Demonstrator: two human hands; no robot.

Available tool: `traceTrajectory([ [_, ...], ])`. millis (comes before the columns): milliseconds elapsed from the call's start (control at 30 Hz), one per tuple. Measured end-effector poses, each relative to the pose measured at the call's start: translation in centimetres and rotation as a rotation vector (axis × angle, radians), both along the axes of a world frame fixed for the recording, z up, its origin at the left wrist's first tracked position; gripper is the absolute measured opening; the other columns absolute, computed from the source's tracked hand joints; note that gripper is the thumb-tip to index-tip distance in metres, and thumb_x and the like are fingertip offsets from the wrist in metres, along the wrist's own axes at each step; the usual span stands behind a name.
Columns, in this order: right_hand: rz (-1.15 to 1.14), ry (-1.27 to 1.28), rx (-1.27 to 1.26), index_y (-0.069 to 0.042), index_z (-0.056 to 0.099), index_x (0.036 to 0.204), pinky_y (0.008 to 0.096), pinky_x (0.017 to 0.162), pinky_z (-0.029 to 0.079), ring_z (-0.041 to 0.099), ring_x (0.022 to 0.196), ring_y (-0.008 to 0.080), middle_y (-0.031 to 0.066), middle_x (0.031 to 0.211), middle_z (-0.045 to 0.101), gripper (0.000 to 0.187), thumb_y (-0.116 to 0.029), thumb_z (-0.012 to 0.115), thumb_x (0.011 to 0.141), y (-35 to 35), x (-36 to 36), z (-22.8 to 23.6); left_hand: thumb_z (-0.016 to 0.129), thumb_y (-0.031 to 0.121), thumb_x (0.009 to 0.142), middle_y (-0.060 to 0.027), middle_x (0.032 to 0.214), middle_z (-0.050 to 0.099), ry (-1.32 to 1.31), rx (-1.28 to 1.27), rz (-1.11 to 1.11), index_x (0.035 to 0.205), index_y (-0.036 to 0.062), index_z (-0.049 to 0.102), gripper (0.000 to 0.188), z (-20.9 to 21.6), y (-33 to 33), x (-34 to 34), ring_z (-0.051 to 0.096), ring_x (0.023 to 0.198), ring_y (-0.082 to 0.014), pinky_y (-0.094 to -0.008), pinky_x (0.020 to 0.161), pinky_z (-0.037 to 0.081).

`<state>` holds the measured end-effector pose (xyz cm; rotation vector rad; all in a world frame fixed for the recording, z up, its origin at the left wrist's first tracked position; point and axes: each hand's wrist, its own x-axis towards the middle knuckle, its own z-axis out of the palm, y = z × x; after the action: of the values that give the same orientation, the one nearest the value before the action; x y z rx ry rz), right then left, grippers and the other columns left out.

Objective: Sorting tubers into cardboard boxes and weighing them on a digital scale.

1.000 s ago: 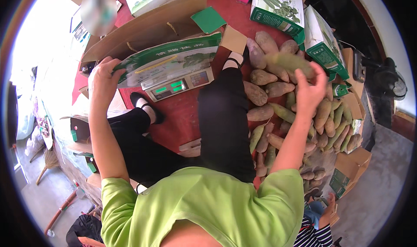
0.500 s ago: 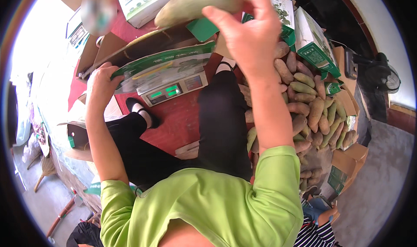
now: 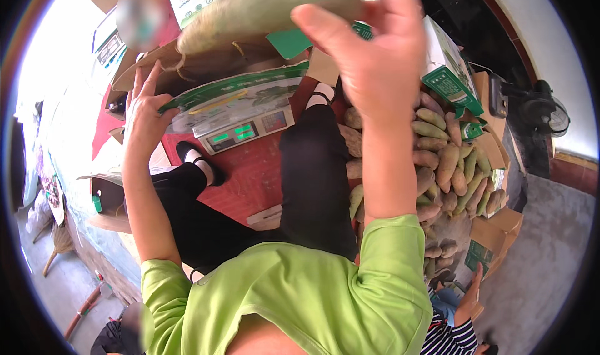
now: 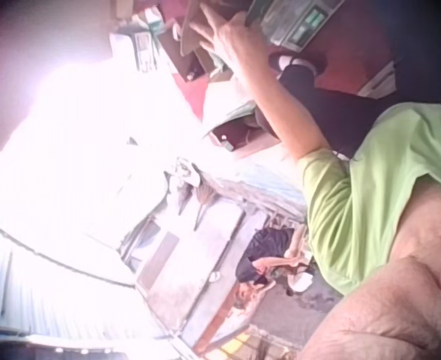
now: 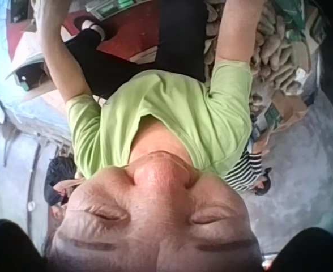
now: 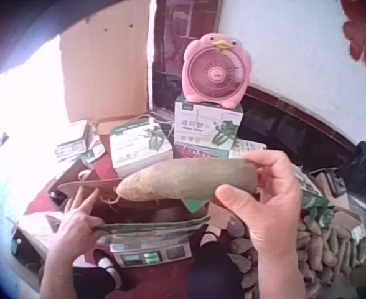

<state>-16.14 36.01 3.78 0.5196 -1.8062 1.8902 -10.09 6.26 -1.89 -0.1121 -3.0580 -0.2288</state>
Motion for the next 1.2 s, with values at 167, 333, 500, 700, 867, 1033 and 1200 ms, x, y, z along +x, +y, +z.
traceTrajectory([
  [167,-0.068,-0.178,0.435,-0.005,0.060,0.098,0.0286,0.074,0.051,0.062,0.082,0.0156,0.0061,0.092,0.064,0.038,-0.014,0.081,0.067,-3.6,-1.6,-4.0,0.075,0.011,0.066,-0.0076,0.147,0.035,-0.027,-0.012,-0.001,0.080,0.0125,0.073,0.014,-0.1,-0.1,-0.2,0.022,0.139,-0.0359,-0.0547,0.109,0.022],
  [333,0.002,-0.392,0.579,-0.006,0.063,0.094,0.0343,0.072,0.051,0.064,0.078,0.0237,0.0097,0.090,0.066,0.032,-0.024,0.077,0.071,-4.0,-3.6,-7.7,0.075,0.012,0.067,-0.0077,0.147,0.035,-0.028,-0.019,-0.005,0.082,0.0114,0.073,0.015,-0.5,-0.5,-0.5,0.022,0.139,-0.0360,-0.0559,0.108,0.023],
  [500,-0.047,-0.361,0.308,-0.004,0.066,0.093,0.0269,0.069,0.050,0.064,0.076,0.0146,0.0076,0.086,0.069,0.023,-0.019,0.071,0.078,1.1,-3.9,-10.1,0.074,0.010,0.068,-0.0097,0.144,0.039,0.006,-0.015,-0.044,0.078,0.0035,0.069,0.013,-1.1,-1.5,-0.8,0.025,0.137,-0.0398,-0.0503,0.106,0.029],
  [700,-0.229,-0.620,0.437,-0.003,0.064,0.091,0.0280,0.070,0.050,0.064,0.074,0.0148,0.0079,0.080,0.068,0.019,-0.018,0.067,0.080,11.5,1.1,-19.6,0.073,0.006,0.068,-0.0112,0.142,0.042,0.029,0.040,-0.092,0.075,-0.0008,0.067,0.012,-1.5,-1.0,-1.2,0.025,0.137,-0.0394,-0.0439,0.107,0.030],
  [867,-0.286,-1.001,0.749,-0.007,0.067,0.089,0.0394,0.077,0.050,0.063,0.086,0.0323,0.0157,0.087,0.066,0.018,-0.021,0.065,0.077,15.8,10.3,-30.9,0.070,0.006,0.071,-0.0102,0.141,0.043,-0.027,0.081,-0.056,0.075,-0.0033,0.066,0.011,-1.4,-0.5,-1.1,0.026,0.137,-0.0360,-0.0426,0.107,0.030],
  [1033,-0.193,-1.257,0.895,-0.005,0.066,0.086,0.0437,0.081,0.049,0.061,0.091,0.0357,0.0184,0.091,0.065,0.025,-0.026,0.068,0.073,16.2,17.8,-38.7,0.069,0.005,0.073,-0.0085,0.139,0.047,-0.078,0.118,-0.013,0.077,-0.0037,0.065,0.010,-1.4,-0.4,-1.1,0.030,0.136,-0.0315,-0.0409,0.107,0.031],
  [1200,-0.168,-1.300,0.886,-0.005,0.062,0.099,0.0421,0.087,0.047,0.060,0.100,0.0341,0.0174,0.102,0.064,0.038,-0.030,0.070,0.072,14.6,18.6,-40.7,0.068,0.004,0.075,-0.0078,0.136,0.049,-0.090,0.219,0.043,0.078,-0.0032,0.066,0.009,-2.0,-0.9,-1.2,0.034,0.135,-0.0295,-0.0401,0.107,0.032],
])
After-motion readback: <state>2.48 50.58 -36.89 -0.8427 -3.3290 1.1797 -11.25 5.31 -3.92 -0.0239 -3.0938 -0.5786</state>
